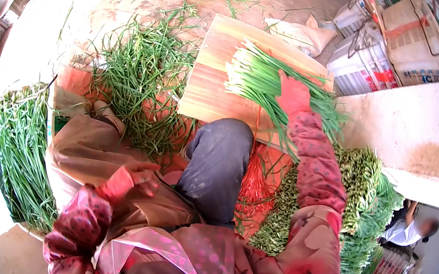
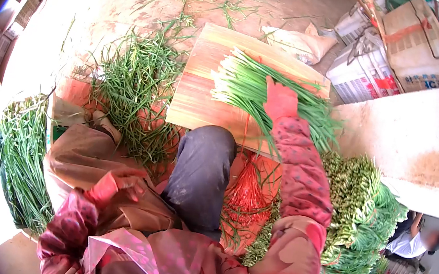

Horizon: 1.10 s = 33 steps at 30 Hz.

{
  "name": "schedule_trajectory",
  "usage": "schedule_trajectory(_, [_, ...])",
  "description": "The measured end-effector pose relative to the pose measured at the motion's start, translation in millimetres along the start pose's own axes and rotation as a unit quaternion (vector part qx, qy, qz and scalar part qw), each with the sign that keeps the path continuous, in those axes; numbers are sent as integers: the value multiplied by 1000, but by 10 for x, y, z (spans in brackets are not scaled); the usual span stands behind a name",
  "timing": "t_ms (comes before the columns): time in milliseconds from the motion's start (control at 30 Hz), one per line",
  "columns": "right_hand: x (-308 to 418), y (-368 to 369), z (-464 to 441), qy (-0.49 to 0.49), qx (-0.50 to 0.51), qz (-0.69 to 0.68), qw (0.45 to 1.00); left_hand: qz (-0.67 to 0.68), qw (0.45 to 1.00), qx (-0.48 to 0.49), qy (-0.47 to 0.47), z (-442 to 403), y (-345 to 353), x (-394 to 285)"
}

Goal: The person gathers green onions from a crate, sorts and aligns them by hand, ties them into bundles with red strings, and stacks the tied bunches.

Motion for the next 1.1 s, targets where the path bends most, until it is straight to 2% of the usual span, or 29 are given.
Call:
schedule_trajectory(67, [91,231,-113,81,57,93,991,50,998,-37,6,59,-4,150])
schedule_trajectory(100, [92,193,-135,78,101,105,986,96,994,-55,-12,123,7,195])
schedule_trajectory(133, [67,121,-130,67,102,108,987,107,993,-57,-11,149,-2,219])
schedule_trajectory(200, [61,-135,-93,34,131,30,990,102,991,-78,36,208,-30,277])
schedule_trajectory(233, [31,-139,-63,24,115,36,992,113,989,-81,40,234,-24,282])
schedule_trajectory(300, [24,-222,-18,4,101,37,994,47,987,-106,110,301,22,253])
schedule_trajectory(333, [33,-275,-20,-2,86,35,996,54,986,-108,112,337,41,257])
schedule_trajectory(367, [152,-468,-68,34,137,21,990,43,984,-128,116,375,60,257])
schedule_trajectory(400, [191,-452,-72,33,138,22,990,29,982,-146,119,416,81,246])
schedule_trajectory(467, [228,-439,-64,-17,11,-6,1000,22,981,-148,120,474,122,233])
schedule_trajectory(533, [559,-585,-210,-40,-3,-25,999,41,977,-165,127,459,116,271])
schedule_trajectory(567, [725,-623,-279,-70,-12,-44,996,-48,961,-231,146,373,87,281])
schedule_trajectory(600, [809,-540,-321,-65,-10,-45,997,-52,962,-227,144,289,93,229])
schedule_trajectory(633, [871,-382,-352,-72,-28,-34,996,-163,912,-280,252,203,132,93])
schedule_trajectory(667, [880,-249,-362,-79,-46,-24,995,-269,835,-324,354,123,192,-72])
schedule_trajectory(700, [830,-172,-359,-62,-36,-35,997,-332,781,-367,380,65,271,-299])
schedule_trajectory(733, [781,-195,-330,-54,-37,-33,997,-375,760,-376,375,14,344,-541])
schedule_trajectory(767, [738,-260,-282,-66,-65,-56,994,-408,704,-370,449,-96,372,-728])
schedule_trajectory(800, [687,-316,-232,-78,-91,-79,990,-448,657,-368,482,-208,414,-950])
schedule_trajectory(833, [615,-370,-203,-70,-88,-79,991,-500,628,-373,465,-276,509,-1175])
schedule_trajectory(900, [399,-457,-189,-50,-150,-176,972,-593,545,-397,441,-704,651,-1393])
schedule_trajectory(933, [249,-375,-215,-44,-149,-176,972,-671,445,-418,421,-976,726,-1472])
schedule_trajectory(967, [62,-256,-269,-20,-166,-168,972,-755,205,-514,351,-1384,787,-1496])
schedule_trajectory(1033, [-183,-124,-395,45,-165,-147,974,-778,-54,-570,259,-1819,970,-1612])
schedule_trajectory(1100, [-344,70,-537,59,-166,-164,971,-771,284,-341,458,-2027,1172,-1728])
Point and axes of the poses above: each hand's wrist, its own z-axis away from the middle knuckle, its own y-axis out of the palm, x = y × z, the point moved 1 cm from there along -z, towards the middle knuckle, and after that the axes turned 11 degrees about -y, right-handed, at the moved point
